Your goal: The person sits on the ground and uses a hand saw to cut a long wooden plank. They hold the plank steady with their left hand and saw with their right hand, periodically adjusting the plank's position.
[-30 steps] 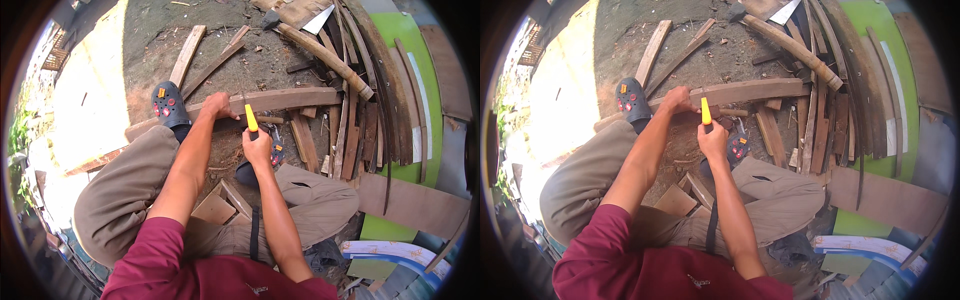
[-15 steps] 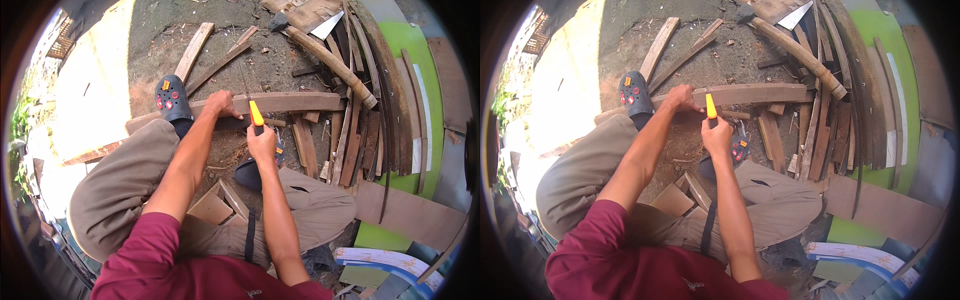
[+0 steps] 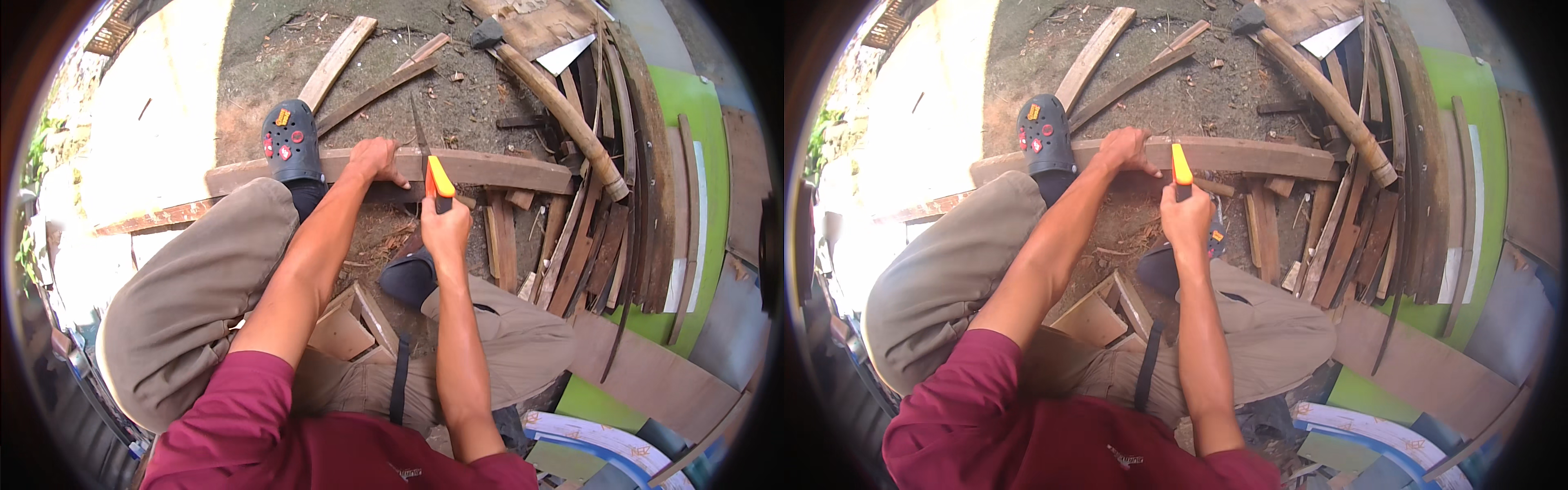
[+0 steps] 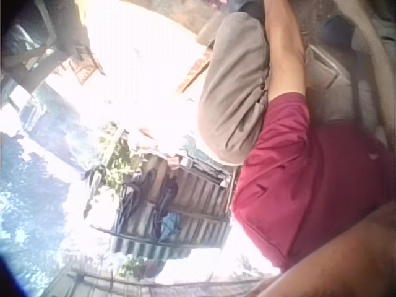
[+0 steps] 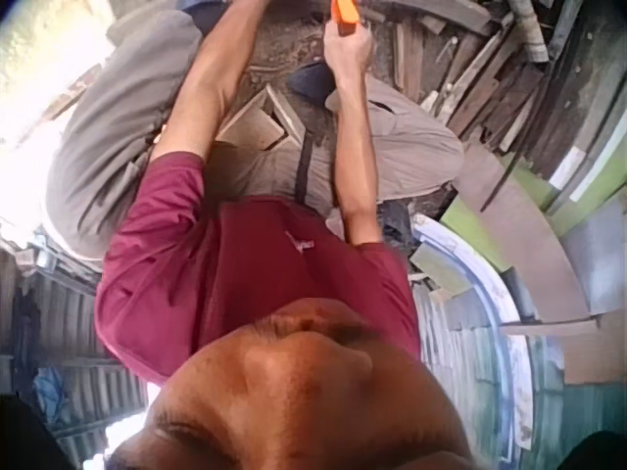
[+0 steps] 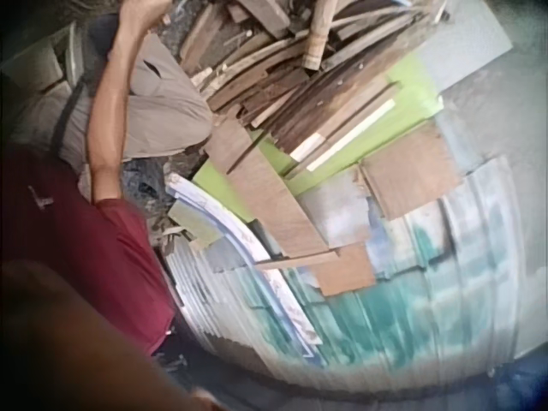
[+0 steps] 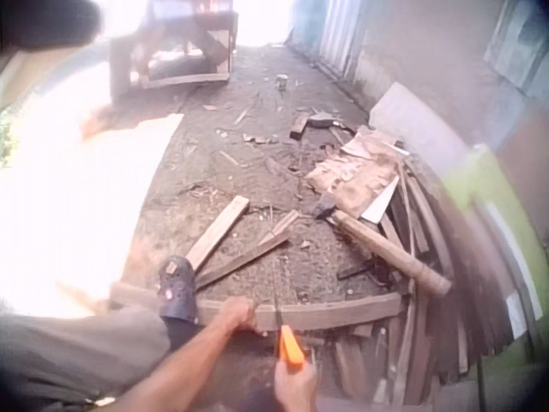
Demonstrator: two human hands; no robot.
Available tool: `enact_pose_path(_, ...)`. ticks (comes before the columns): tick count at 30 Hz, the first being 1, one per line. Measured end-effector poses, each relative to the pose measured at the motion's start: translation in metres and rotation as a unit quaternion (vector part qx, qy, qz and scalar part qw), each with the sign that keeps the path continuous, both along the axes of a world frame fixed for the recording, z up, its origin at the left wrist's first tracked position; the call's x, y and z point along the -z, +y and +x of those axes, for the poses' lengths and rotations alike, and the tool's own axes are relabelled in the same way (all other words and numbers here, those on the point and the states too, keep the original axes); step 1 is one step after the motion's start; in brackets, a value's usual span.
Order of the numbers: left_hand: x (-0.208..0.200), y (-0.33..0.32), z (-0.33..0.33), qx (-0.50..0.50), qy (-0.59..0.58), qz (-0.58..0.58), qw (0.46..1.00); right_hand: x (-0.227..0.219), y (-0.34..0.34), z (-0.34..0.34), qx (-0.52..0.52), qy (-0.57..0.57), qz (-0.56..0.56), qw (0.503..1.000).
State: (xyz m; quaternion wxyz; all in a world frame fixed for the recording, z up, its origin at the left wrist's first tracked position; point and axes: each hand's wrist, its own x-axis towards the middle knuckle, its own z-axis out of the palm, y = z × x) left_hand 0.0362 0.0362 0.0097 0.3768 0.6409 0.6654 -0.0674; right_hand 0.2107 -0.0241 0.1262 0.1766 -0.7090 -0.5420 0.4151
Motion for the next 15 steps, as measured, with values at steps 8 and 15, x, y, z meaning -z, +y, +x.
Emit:
enact_pose_path(8,0.012,0.004,-0.026,-0.008,-0.012,-0.027,1.0,-0.092,-0.141,0.047,0.009,0.03,-0.034,0.999)
enact_pose_path(15,0.002,0.0,0.006,0.003,0.039,0.029,0.999,0.023,-0.018,0.004,0.025,-0.001,0.034,0.999)
